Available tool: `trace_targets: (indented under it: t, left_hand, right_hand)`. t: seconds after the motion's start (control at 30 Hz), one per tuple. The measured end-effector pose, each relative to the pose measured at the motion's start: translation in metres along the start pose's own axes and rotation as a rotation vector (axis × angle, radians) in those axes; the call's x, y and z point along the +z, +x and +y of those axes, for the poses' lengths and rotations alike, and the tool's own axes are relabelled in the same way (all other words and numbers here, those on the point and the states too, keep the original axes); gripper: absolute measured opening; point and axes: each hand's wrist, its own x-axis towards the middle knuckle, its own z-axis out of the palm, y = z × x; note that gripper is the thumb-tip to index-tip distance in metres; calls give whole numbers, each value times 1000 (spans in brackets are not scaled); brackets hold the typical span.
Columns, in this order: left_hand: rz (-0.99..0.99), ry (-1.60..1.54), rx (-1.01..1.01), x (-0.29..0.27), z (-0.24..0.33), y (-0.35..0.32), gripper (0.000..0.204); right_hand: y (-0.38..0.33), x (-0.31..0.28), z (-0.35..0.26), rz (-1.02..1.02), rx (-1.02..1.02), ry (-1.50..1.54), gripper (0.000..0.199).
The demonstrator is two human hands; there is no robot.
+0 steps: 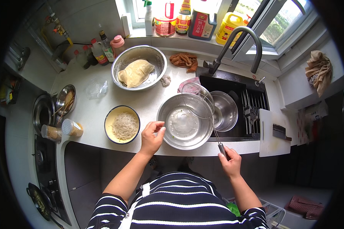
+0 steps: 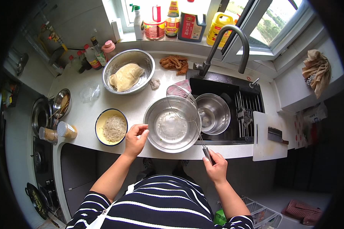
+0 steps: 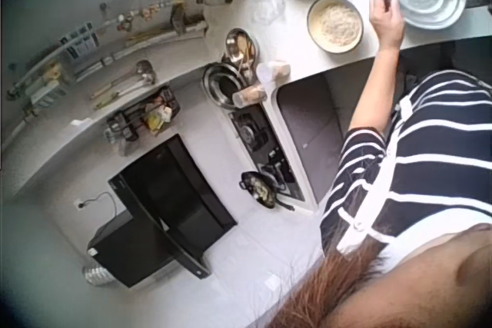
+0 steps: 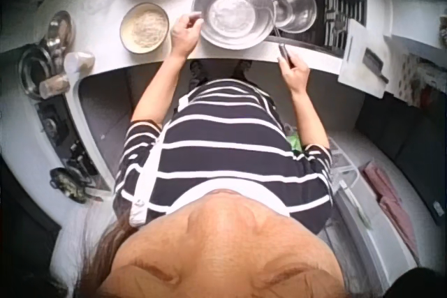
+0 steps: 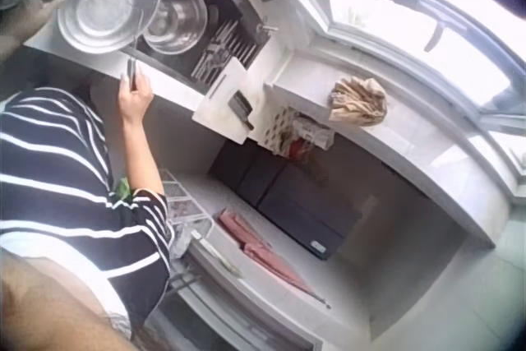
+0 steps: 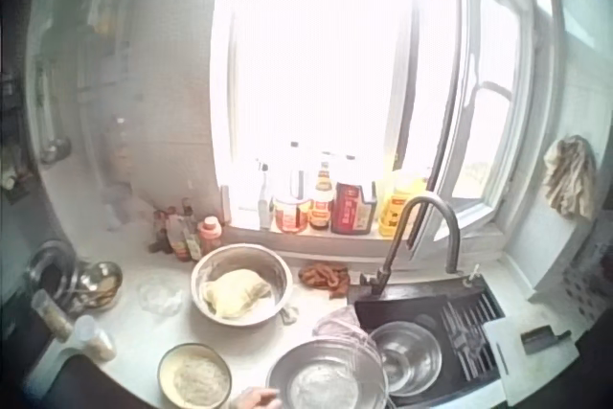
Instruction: The person stirs vegetables in a pan using chopsticks, scoops noodles from a pot into a bowl using a strainer, and rinses a pot in a sink.
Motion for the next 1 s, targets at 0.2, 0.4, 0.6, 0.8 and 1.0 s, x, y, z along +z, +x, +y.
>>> trace_targets:
  t: [0.2, 0.4, 0.6, 0.8, 1.0]
  left_hand:
    - [-46, 37, -51, 49, 7, 21, 18]
    - [125, 448, -257, 40, -40, 21, 44]
    - [-34, 123, -783, 31, -71, 14, 23]
    - [-36, -84, -754, 34, -38, 23, 23]
    - [-33, -115, -576, 43, 20, 54, 19]
  right_hand:
    - [-12, -13, 20, 65, 78, 73, 31]
    - [-23, -21, 52, 119, 203, 158, 30]
    - [-22, -25, 69, 102, 587, 579, 28]
    - [-19, -33, 79, 123, 641, 620, 26]
    - [-15, -39, 89, 85, 660, 636, 9]
